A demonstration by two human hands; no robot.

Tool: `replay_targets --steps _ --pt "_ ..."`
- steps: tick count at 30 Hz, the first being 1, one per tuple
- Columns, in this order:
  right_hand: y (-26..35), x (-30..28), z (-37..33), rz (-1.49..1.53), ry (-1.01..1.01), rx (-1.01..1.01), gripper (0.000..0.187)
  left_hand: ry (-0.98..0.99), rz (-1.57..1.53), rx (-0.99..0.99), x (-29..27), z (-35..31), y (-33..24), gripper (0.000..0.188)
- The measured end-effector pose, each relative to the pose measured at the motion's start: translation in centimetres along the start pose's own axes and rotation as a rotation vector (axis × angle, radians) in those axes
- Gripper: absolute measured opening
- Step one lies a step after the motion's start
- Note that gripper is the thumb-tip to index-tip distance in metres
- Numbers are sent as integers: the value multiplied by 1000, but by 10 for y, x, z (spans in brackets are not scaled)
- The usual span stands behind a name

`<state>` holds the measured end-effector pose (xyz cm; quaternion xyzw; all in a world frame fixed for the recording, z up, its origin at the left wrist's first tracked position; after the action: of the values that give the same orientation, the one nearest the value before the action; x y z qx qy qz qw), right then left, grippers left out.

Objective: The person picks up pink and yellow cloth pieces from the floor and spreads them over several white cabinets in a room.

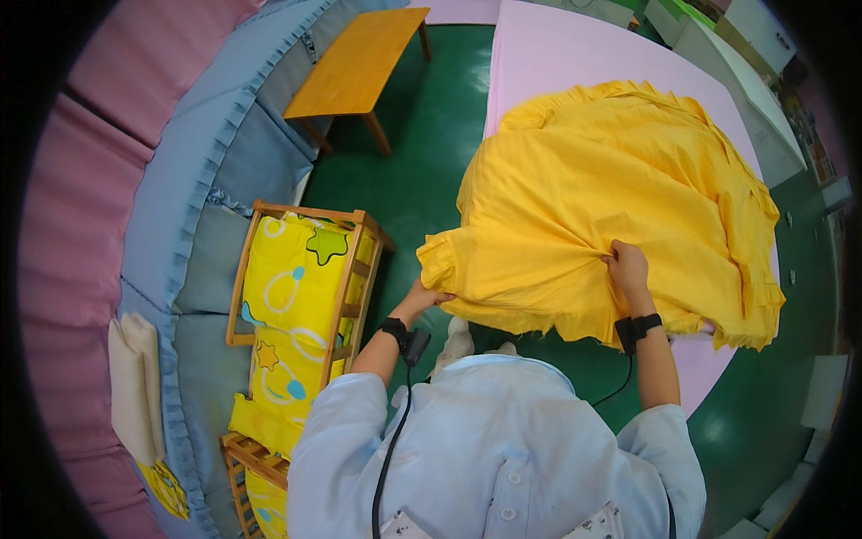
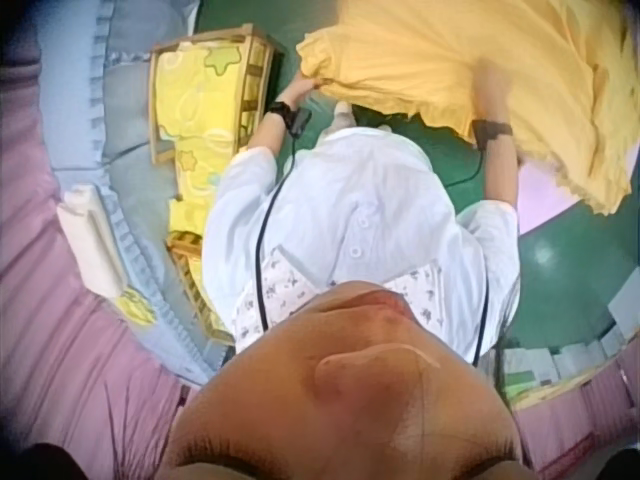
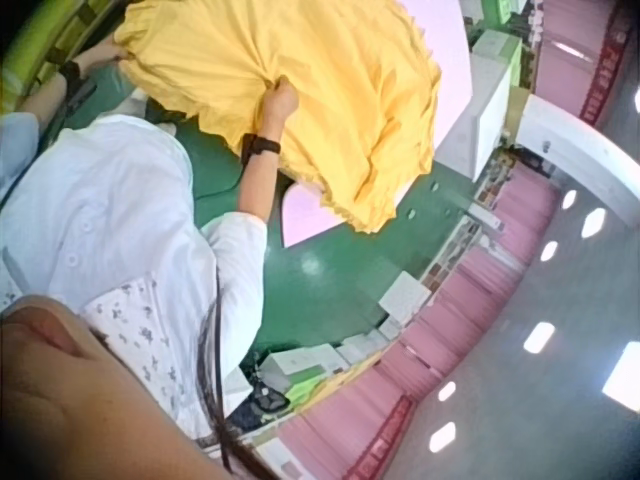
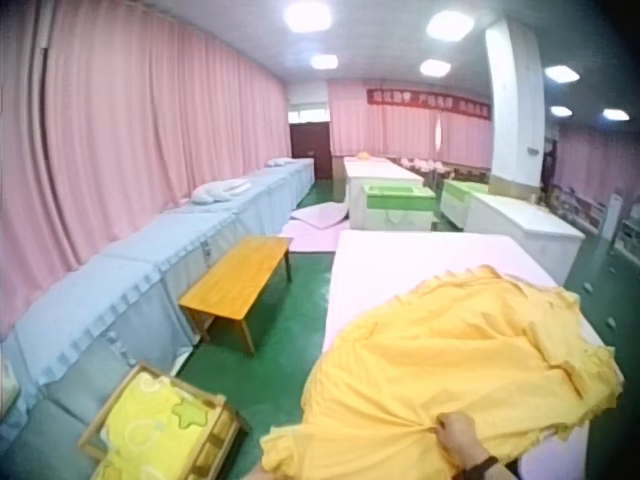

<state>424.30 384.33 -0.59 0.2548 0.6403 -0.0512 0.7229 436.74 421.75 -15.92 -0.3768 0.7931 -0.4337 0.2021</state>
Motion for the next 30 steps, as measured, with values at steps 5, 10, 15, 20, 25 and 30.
replay_targets --steps 5,10,15,20,25,30 --pt "1 5 -13 84 -94 -7 15 58 82 -29 -13 14 7 65" --pt "-6 3 -33 99 -78 -33 14 160 -129 -64 -11 11 4 61" --pt "1 -11 -53 -30 -68 45 29 437 -209 -51 -33 16 -22 62" --pt "43 -10 -56 -78 -102 11 45 34 -240 -15 -84 32 -50 50" --pt "85 10 -41 88 -69 -99 49 -223 -404 145 -117 21 -66 30" --pt "100 45 -20 148 -76 -182 47 -266 -432 128 -113 10 -67 24"
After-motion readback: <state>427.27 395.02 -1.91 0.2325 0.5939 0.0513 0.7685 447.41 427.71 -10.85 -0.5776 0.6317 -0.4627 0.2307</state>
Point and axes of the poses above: each hand's wrist, its own z-axis towards the middle knuckle, its own x-axis out of the palm, y = z × x, the point moved 6 cm from there along z, towards the middle knuckle, and after that the axes turned 1 degree about -x, right-handed, at the moved point
